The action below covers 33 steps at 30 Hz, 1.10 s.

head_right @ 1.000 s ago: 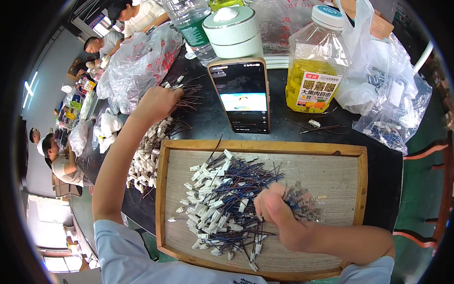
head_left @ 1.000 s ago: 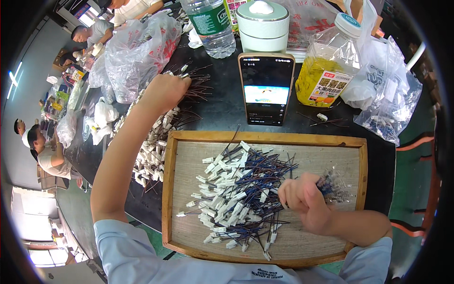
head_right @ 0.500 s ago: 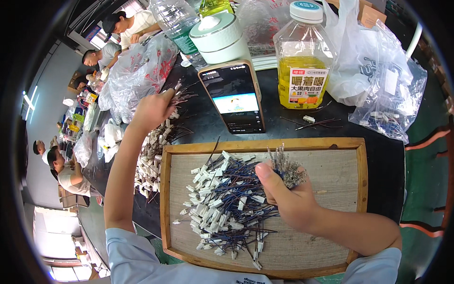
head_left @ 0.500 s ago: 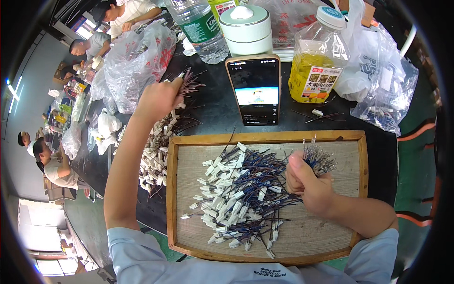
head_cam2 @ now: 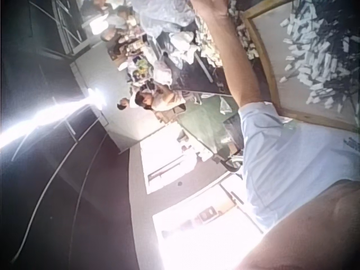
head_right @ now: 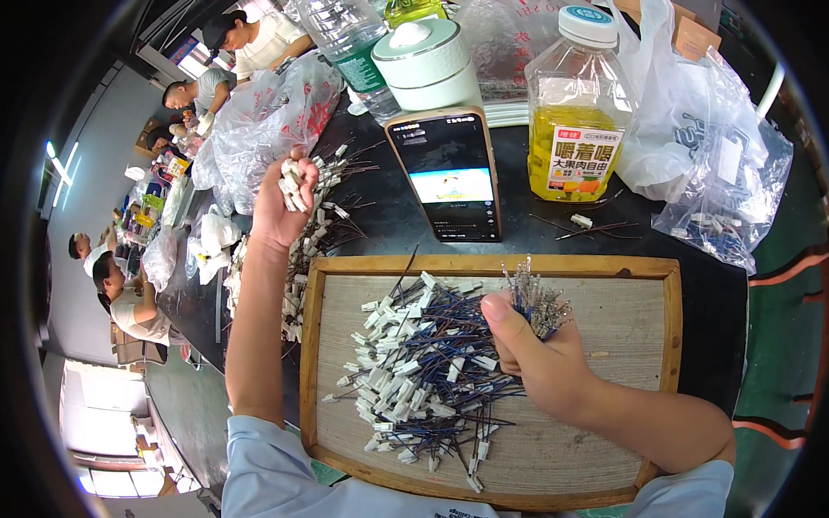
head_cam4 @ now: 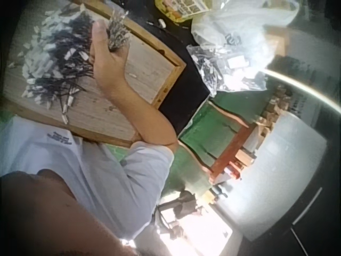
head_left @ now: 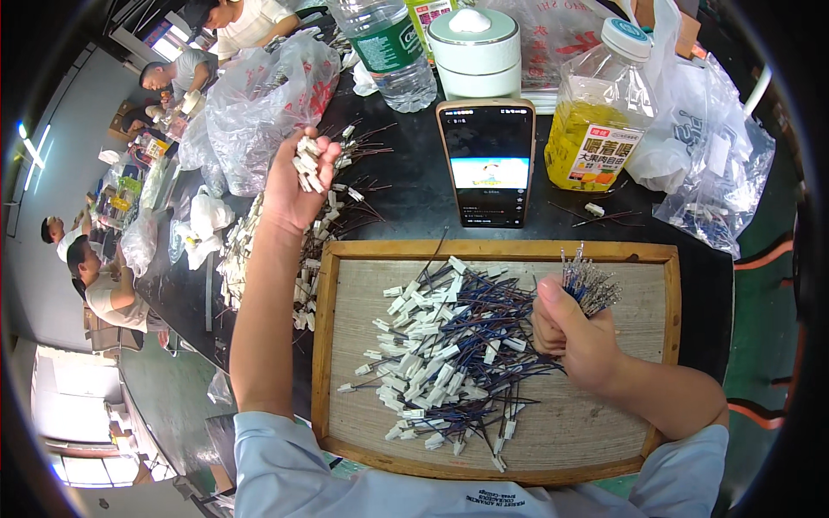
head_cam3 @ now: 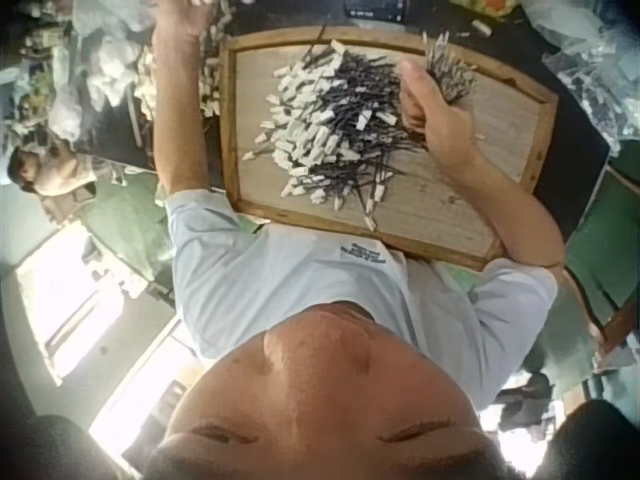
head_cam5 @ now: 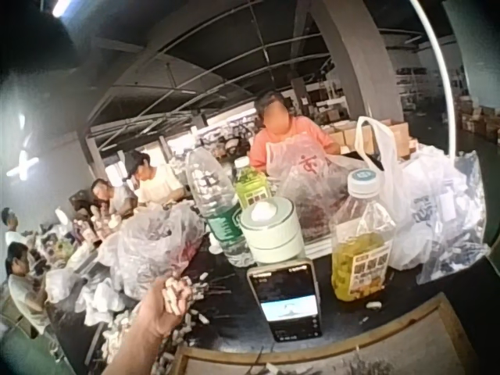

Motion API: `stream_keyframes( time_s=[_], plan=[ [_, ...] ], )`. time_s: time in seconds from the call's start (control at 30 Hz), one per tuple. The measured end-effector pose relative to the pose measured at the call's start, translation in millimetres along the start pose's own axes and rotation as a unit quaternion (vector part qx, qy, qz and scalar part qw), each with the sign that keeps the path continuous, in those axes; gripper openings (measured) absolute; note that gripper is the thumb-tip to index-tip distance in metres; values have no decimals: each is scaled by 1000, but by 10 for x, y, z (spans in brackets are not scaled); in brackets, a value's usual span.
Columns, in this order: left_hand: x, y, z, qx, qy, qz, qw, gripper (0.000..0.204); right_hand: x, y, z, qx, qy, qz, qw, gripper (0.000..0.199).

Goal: The person sorts and organizes bundles of electrical wires and wire connectors by hand, placing them into a component tray with plastic terminals.

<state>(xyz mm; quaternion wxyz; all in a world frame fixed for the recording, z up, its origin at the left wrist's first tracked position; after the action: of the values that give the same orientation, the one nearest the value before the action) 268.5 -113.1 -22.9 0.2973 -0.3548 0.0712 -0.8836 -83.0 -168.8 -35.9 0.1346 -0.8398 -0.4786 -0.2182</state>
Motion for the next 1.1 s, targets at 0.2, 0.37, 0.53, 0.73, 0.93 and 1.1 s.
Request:
stream_keyframes(
  time_s=[0.2, 0.37, 0.53, 0.73, 0.93, 1.1],
  plan=[
    [145, -106, -87, 32, 56, 30, 997, 23, -25, 10, -3, 9, -17, 13, 1000, 32],
    [264, -186, -67, -6, 273, 30, 962, 22, -43, 15, -9, 10, -36, 5, 999, 33],
    [772, -512, -54, 385, 842, 5, 378, 16, -59, 10, -3, 14, -57, 14, 998, 32],
    [699, -519, -435, 326, 910, -47, 252, 23, -53, 12, 1, 17, -53, 19, 998, 32],
    [641, -480, -74, 350, 818, -3, 456, 18, -40, 18, 2, 12, -55, 11, 998, 33],
    [103, -314, -35, -42, 478, 85, 873, 15, -52, 30, 8, 14, -48, 10, 999, 33]
  ],
)
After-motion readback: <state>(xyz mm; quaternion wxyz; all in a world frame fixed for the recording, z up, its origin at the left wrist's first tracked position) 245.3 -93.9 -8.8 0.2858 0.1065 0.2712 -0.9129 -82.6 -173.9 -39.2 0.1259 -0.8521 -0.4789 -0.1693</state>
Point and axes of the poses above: each hand's wrist, its own y-axis towards the middle knuckle, its own x-axis out of the palm, z = x × y, the point moved 9 cm from there along y, towards the middle knuckle, and after that the axes turned 12 degrees about -x, right-handed, at the moved point
